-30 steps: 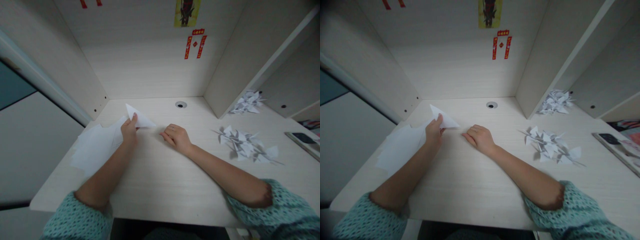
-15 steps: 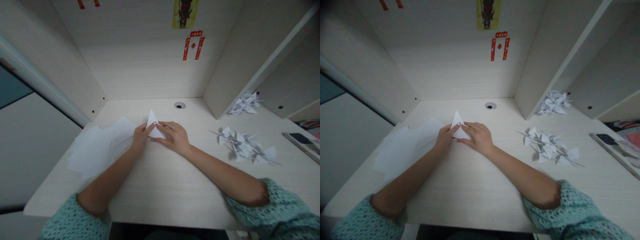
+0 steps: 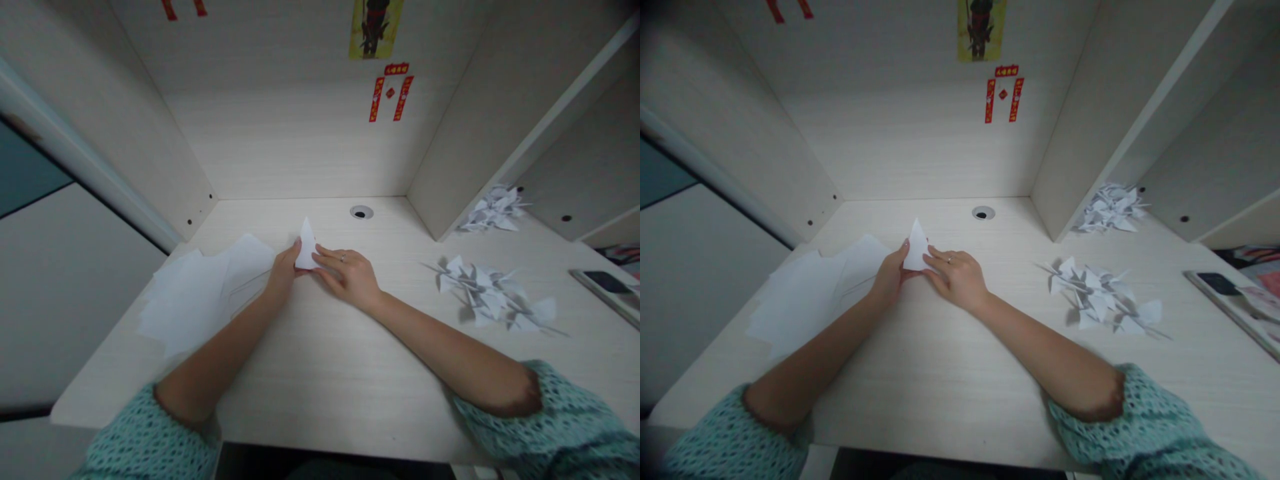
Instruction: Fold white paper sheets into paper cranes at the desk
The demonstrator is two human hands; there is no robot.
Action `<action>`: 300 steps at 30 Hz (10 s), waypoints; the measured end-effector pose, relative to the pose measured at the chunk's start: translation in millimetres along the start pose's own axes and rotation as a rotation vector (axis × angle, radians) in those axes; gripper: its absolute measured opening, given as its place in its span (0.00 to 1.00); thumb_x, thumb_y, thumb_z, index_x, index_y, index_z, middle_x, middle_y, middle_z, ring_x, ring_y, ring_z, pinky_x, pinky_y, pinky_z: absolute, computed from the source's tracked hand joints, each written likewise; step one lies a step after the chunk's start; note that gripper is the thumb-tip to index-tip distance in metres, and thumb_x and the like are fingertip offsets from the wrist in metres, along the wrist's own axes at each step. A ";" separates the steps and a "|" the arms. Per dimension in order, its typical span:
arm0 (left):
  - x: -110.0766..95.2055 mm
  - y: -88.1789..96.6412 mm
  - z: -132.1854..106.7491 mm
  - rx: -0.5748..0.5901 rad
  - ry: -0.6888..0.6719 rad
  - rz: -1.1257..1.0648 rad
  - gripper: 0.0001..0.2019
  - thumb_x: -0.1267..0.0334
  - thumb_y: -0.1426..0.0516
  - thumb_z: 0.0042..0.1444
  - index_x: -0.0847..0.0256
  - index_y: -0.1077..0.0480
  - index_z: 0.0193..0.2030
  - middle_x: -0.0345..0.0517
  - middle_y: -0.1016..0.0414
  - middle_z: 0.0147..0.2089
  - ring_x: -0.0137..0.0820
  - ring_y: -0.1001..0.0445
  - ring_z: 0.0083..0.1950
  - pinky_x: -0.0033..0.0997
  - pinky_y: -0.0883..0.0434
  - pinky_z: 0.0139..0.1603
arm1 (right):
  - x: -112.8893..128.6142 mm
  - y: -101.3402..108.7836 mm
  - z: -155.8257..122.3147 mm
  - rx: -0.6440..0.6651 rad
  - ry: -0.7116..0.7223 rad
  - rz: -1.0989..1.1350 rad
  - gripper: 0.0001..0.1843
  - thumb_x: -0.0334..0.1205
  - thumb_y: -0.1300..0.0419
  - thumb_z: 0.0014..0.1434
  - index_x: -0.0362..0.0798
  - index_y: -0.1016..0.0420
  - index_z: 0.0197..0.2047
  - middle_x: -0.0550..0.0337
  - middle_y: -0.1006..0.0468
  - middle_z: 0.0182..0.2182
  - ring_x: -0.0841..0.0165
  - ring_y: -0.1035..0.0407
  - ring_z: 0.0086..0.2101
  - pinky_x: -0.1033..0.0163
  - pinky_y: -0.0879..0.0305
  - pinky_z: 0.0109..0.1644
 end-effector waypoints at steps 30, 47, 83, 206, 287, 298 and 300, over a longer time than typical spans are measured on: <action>-25.7 19.7 11.1 0.082 -0.126 0.481 0.12 0.56 0.36 0.43 0.61 0.22 0.32 0.45 0.23 0.26 0.31 0.29 0.24 0.23 0.38 0.20 | -49.3 -15.3 -0.8 -0.358 -0.912 1.077 0.18 0.50 0.31 0.41 0.49 0.31 0.30 0.69 0.28 0.17 0.71 0.32 0.22 0.63 0.32 0.31; -48.5 34.3 12.3 0.292 0.012 0.574 0.08 0.59 0.35 0.41 0.62 0.23 0.26 0.44 0.28 0.19 0.26 0.36 0.18 0.22 0.46 0.17 | -35.4 -22.5 2.0 0.210 -0.399 0.953 0.38 0.40 0.29 0.42 0.53 0.31 0.58 0.54 0.23 0.48 0.65 0.26 0.41 0.58 0.28 0.45; -25.3 8.2 0.3 0.028 -0.131 0.366 0.30 0.53 0.34 0.42 0.62 0.27 0.53 0.50 0.19 0.39 0.34 0.23 0.38 0.31 0.29 0.40 | -32.2 -6.3 0.0 -0.285 -0.781 0.781 0.20 0.49 0.29 0.41 0.47 0.19 0.36 0.55 0.19 0.33 0.73 0.35 0.22 0.67 0.42 0.23; -6.6 7.9 6.4 0.119 0.024 0.719 0.19 0.48 0.38 0.44 0.63 0.21 0.33 0.51 0.19 0.32 0.30 0.29 0.27 0.27 0.40 0.28 | -48.5 -3.6 4.4 -0.250 -0.969 0.975 0.19 0.52 0.31 0.41 0.46 0.28 0.17 0.63 0.30 0.18 0.74 0.41 0.22 0.65 0.48 0.27; 1.0 1.5 -2.1 -0.149 -0.046 0.080 0.18 0.52 0.34 0.39 0.62 0.22 0.34 0.49 0.21 0.42 0.32 0.26 0.43 0.27 0.32 0.39 | -25.6 -27.8 -1.7 0.119 -0.819 1.145 0.20 0.52 0.29 0.39 0.41 0.20 0.27 0.53 0.19 0.24 0.70 0.29 0.23 0.65 0.36 0.30; -13.4 12.9 2.6 -0.237 -0.032 -0.037 0.16 0.54 0.33 0.38 0.61 0.23 0.33 0.47 0.23 0.40 0.30 0.27 0.43 0.24 0.34 0.37 | -26.3 -28.9 -4.4 0.166 -0.832 1.077 0.19 0.51 0.30 0.42 0.42 0.19 0.27 0.52 0.18 0.25 0.69 0.28 0.24 0.65 0.36 0.32; -11.3 13.9 3.2 -0.248 -0.025 -0.036 0.16 0.54 0.33 0.38 0.61 0.23 0.33 0.46 0.23 0.39 0.30 0.27 0.43 0.24 0.34 0.37 | -25.6 -27.7 -3.9 0.169 -0.839 1.088 0.18 0.51 0.30 0.41 0.42 0.19 0.26 0.52 0.18 0.25 0.70 0.28 0.24 0.65 0.37 0.32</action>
Point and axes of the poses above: each hand's wrist, its own z-axis towards the middle knuckle, its own y-axis out of the back of the hand, x = y × z, the point moved 4 cm from there along z, towards the middle knuckle
